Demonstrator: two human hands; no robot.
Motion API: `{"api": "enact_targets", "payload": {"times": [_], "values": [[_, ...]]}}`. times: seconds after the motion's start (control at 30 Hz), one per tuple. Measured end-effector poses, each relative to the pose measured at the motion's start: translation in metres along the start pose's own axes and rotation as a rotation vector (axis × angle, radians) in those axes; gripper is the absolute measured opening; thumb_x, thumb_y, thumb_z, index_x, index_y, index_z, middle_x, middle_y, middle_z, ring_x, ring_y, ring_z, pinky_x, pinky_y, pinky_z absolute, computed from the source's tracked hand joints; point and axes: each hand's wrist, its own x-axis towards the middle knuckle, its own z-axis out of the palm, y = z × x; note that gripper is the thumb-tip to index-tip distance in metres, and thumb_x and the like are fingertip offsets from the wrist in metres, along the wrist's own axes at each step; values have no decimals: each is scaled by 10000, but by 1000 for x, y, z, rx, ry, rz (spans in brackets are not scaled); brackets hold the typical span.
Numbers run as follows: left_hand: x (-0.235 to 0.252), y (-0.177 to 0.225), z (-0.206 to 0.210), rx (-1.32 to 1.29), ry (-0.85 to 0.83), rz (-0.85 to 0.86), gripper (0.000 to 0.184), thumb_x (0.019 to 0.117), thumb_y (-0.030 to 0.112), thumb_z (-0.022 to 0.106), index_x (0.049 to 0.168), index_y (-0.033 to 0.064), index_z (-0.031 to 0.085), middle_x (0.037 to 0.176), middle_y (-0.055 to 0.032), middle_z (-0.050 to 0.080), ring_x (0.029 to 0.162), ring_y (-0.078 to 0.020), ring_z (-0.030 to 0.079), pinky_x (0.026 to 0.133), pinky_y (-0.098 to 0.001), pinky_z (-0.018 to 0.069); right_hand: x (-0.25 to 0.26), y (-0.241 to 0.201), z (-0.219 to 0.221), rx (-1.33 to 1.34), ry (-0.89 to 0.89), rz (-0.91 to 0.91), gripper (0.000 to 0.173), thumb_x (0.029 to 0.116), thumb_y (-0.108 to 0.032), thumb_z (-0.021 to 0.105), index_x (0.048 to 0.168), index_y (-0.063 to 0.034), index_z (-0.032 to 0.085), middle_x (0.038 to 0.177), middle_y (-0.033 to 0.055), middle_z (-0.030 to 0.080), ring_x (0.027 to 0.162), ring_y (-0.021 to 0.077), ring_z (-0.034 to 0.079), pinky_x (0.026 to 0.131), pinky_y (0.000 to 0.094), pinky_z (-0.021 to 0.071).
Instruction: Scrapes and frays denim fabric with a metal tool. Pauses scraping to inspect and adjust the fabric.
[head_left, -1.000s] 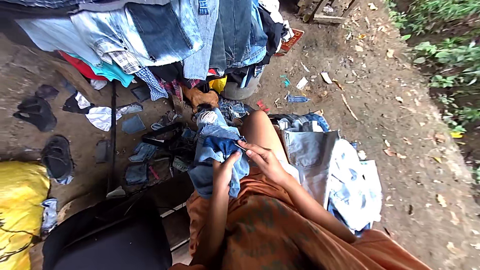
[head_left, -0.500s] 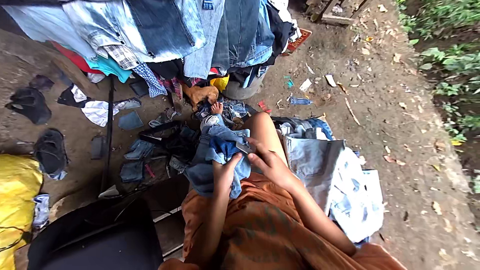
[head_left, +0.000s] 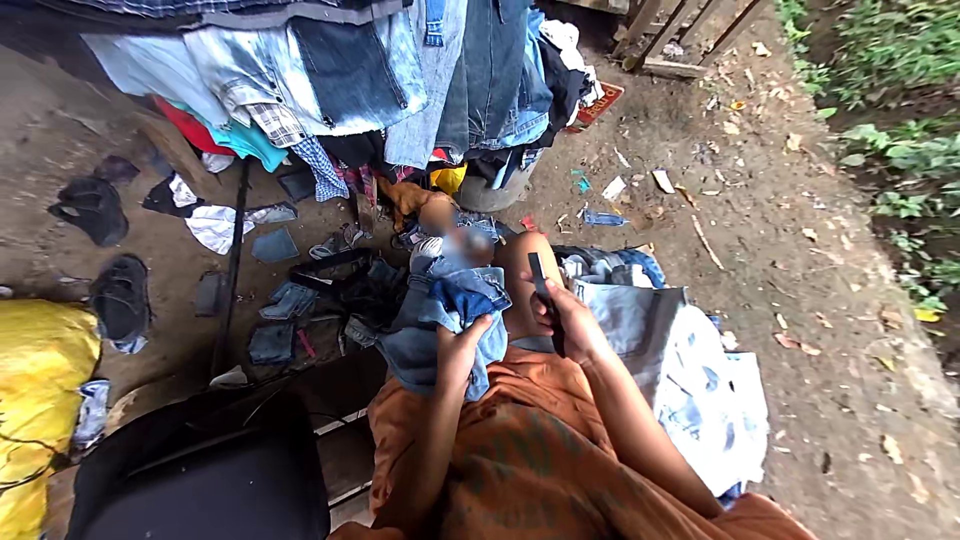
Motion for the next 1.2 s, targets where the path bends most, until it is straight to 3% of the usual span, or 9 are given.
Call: {"api": "enact_targets", "payload": {"times": [0.4, 0.57, 0.7, 0.8, 0.9, 1.0, 1.03, 1.1, 1.2], "values": [[8, -3, -3, 39, -26, -5, 540, 829, -102, 723, 1316, -95, 490, 1126, -134, 669, 1023, -76, 657, 928, -234, 543, -15, -11, 15, -155, -35, -139, 401, 1077, -233, 323, 1311, -38, 584, 715, -103, 511, 528, -7, 435, 471, 151, 371], [7, 0, -3, 11, 43, -22, 486, 863, -77, 707, 1303, -90, 502, 1113, -126, 671, 1004, -84, 662, 917, -251, 552, -27, -10, 24, -425, -155, -267, 419, 1053, -204, 420, 1401, 6, 518, 862, -58, 580, 655, -34, 489, 598, 147, 426], [2, 3, -2, -109, 119, 49, 364, 861, -120, 653, 1206, -82, 543, 997, -87, 695, 919, -71, 683, 858, -246, 581, -20, -7, 30, -918, -231, -408, 457, 1059, -332, 498, 1466, -131, 556, 1027, 100, 712, 809, 168, 660, 753, 398, 557], [0, 7, -4, -122, 146, 63, 356, 851, -136, 636, 1189, -82, 540, 963, -68, 689, 894, -57, 678, 844, -233, 575, -5, 10, 36, -1192, -162, -516, 441, 1056, -353, 497, 1449, -181, 599, 1016, 182, 729, 777, 356, 711, 665, 567, 560], [7, 4, -6, -107, 155, 50, 344, 854, -120, 647, 1181, -80, 545, 976, -69, 695, 914, -57, 679, 864, -236, 572, 7, 30, 35, -1202, -63, -677, 406, 1062, -340, 477, 1376, -172, 674, 925, 163, 725, 701, 322, 698, 587, 499, 563], [15, 2, -7, -20, 133, -16, 340, 864, -88, 678, 1181, -96, 555, 991, -80, 694, 929, -51, 673, 880, -227, 560, 13, 34, 32, -924, -108, -508, 396, 1091, -267, 441, 1354, -81, 669, 1200, 105, 738, 1009, 192, 731, 885, 402, 581], [18, 0, -7, 14, 109, -31, 350, 860, -81, 692, 1184, -96, 559, 999, -77, 698, 939, -46, 673, 888, -225, 559, 16, 33, 31, -749, -114, -406, 381, 1089, -222, 428, 1312, -35, 674, 1145, 44, 742, 968, 82, 697, 879, 293, 557], [22, -3, -7, 77, 84, -56, 408, 835, -64, 742, 1200, -96, 561, 1018, -76, 706, 963, -39, 674, 903, -222, 557, 24, 29, 28, -472, -61, -286, 338, 1073, -158, 387, 1167, 41, 643, 777, -66, 604, 666, -29, 541, 637, 165, 473], [27, -7, -4, 154, 57, -74, 537, 810, -26, 791, 1268, -109, 521, 1091, -94, 690, 1020, -32, 658, 942, -207, 537, 26, 16, 12, -412, 1, -264, 348, 1062, -137, 390, 1245, 58, 612, 798, -65, 596, 620, -45, 487, 569, 138, 422]]}}
